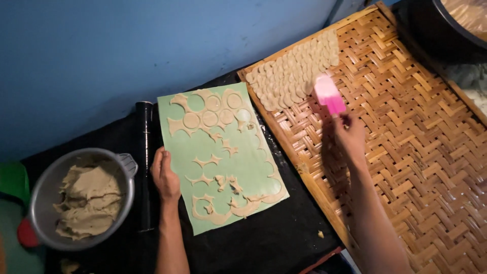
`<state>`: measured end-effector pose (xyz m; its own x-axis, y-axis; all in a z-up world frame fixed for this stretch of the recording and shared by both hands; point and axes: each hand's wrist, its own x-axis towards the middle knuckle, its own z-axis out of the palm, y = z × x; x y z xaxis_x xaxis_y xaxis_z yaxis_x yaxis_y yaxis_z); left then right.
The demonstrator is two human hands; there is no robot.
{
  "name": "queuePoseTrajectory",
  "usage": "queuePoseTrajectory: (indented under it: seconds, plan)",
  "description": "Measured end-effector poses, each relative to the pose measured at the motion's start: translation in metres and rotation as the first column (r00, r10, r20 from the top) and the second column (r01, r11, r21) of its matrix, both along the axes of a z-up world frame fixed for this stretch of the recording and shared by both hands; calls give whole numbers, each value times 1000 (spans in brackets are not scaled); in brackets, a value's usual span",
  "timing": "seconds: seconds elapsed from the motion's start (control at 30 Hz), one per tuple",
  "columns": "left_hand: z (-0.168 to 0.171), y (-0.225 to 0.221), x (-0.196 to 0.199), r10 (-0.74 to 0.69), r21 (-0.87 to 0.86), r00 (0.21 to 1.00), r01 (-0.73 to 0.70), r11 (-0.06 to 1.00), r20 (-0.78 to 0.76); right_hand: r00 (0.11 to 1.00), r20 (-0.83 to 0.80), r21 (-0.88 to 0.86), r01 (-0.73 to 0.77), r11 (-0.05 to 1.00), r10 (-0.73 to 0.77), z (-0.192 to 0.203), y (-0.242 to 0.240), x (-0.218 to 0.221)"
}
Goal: Lift circular dough cutouts from a stencil using a spatula and place them onto a woven bamboo tray.
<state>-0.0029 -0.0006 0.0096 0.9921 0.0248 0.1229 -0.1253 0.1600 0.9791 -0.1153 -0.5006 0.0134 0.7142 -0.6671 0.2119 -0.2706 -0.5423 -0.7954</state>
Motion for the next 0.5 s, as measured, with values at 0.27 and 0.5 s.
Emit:
queuePoseTrajectory:
  seconds: [0.27,0.5]
  plan:
    - [4,-3,-1,17,10,1000,-17,1000,-24,996,-82,66,-30,997,36,23,-1,9]
    - [2,-1,0,28,39,999,-27,999,-25,991,-130,-1,34,999,-34,15,-6,7]
